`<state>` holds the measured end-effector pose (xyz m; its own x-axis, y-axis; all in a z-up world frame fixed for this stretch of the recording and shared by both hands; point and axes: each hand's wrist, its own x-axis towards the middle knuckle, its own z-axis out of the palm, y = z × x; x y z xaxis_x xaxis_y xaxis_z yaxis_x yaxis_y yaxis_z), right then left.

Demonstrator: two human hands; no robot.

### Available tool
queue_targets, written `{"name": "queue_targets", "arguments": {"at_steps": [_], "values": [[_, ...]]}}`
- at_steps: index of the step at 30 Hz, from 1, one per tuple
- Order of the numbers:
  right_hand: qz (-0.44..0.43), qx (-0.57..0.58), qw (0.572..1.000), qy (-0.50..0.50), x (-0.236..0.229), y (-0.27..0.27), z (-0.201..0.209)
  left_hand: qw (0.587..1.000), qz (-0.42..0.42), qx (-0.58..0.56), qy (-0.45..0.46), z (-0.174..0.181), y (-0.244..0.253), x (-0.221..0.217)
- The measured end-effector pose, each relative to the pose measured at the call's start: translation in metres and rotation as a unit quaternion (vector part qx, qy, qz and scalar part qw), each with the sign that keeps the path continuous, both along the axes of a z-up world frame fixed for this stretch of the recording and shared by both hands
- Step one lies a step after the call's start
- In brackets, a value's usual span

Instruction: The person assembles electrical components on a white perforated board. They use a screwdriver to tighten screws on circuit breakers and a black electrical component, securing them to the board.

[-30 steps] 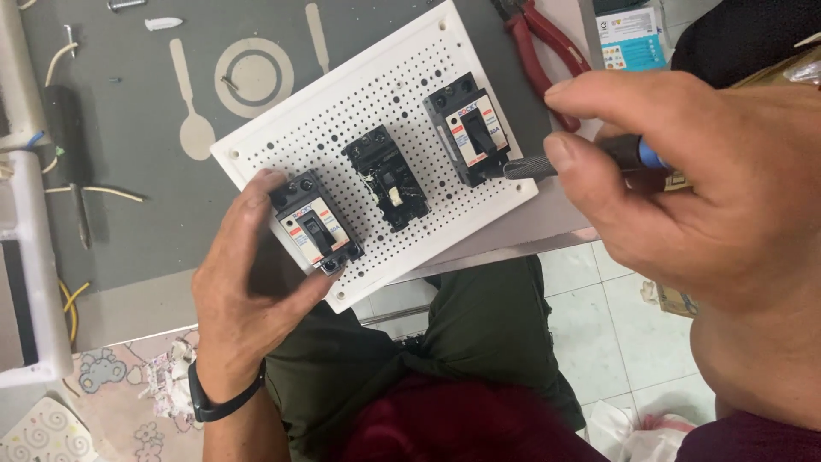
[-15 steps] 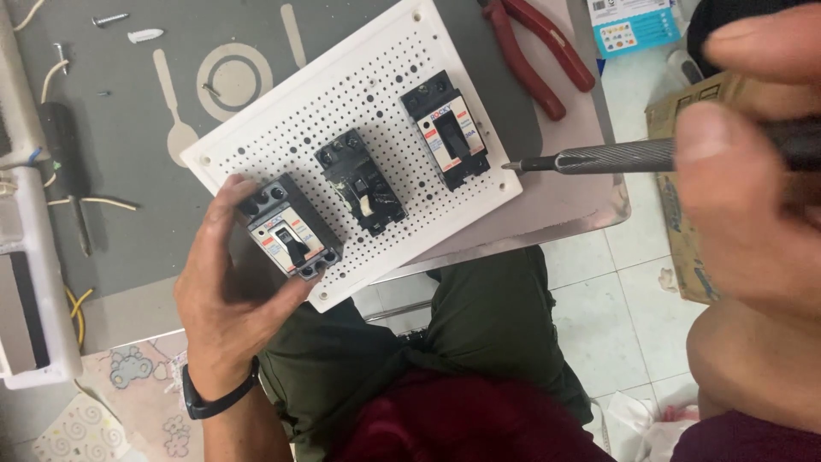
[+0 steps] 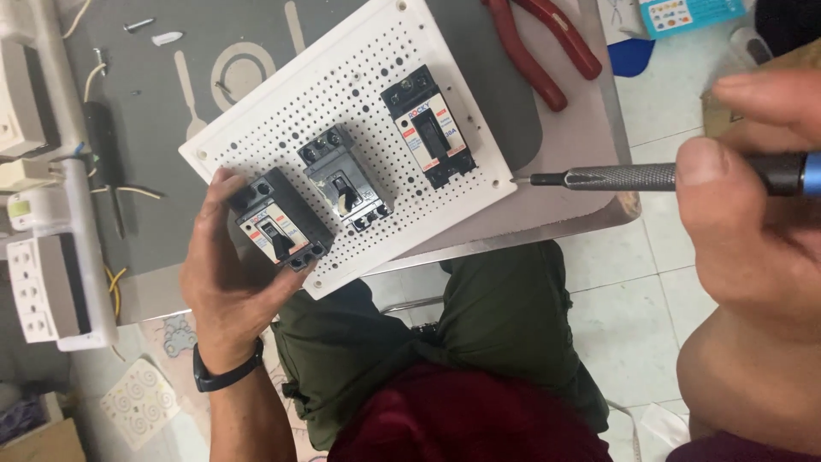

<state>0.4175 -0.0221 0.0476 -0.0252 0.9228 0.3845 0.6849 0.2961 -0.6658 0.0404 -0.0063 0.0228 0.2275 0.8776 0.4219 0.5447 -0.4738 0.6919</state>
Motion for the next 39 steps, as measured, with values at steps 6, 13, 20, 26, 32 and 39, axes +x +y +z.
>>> {"name": "queue_targets", "arguments": {"at_steps": [6, 13, 20, 26, 32, 39], "values": [[0.04, 0.039, 0.998, 0.01, 0.003, 0.002, -0.006, 0.999, 0.023, -0.018, 0.012, -0.007, -0.002, -0.005], [0.067, 0.055, 0.994, 0.064, -0.01, 0.013, -0.005, 1.0, 0.009, -0.015, -0.003, -0.007, -0.002, -0.005], [0.191, 0.058, 0.974, -0.106, -0.041, 0.046, 0.031, 0.999, 0.024, -0.034, 0.007, -0.004, -0.002, -0.007], [0.163, 0.157, 0.954, -0.199, -0.062, 0.045, 0.053, 0.998, 0.028, -0.039, 0.043, 0.006, -0.001, -0.008], [0.171, 0.136, 0.937, -0.273, -0.078, 0.049, 0.066, 0.998, -0.004, -0.065, 0.001, -0.005, 0.002, -0.018], [0.248, 0.12, 0.914, -0.299, -0.104, 0.071, 0.074, 0.996, -0.003, -0.092, 0.023, -0.008, 0.005, -0.026]]}}
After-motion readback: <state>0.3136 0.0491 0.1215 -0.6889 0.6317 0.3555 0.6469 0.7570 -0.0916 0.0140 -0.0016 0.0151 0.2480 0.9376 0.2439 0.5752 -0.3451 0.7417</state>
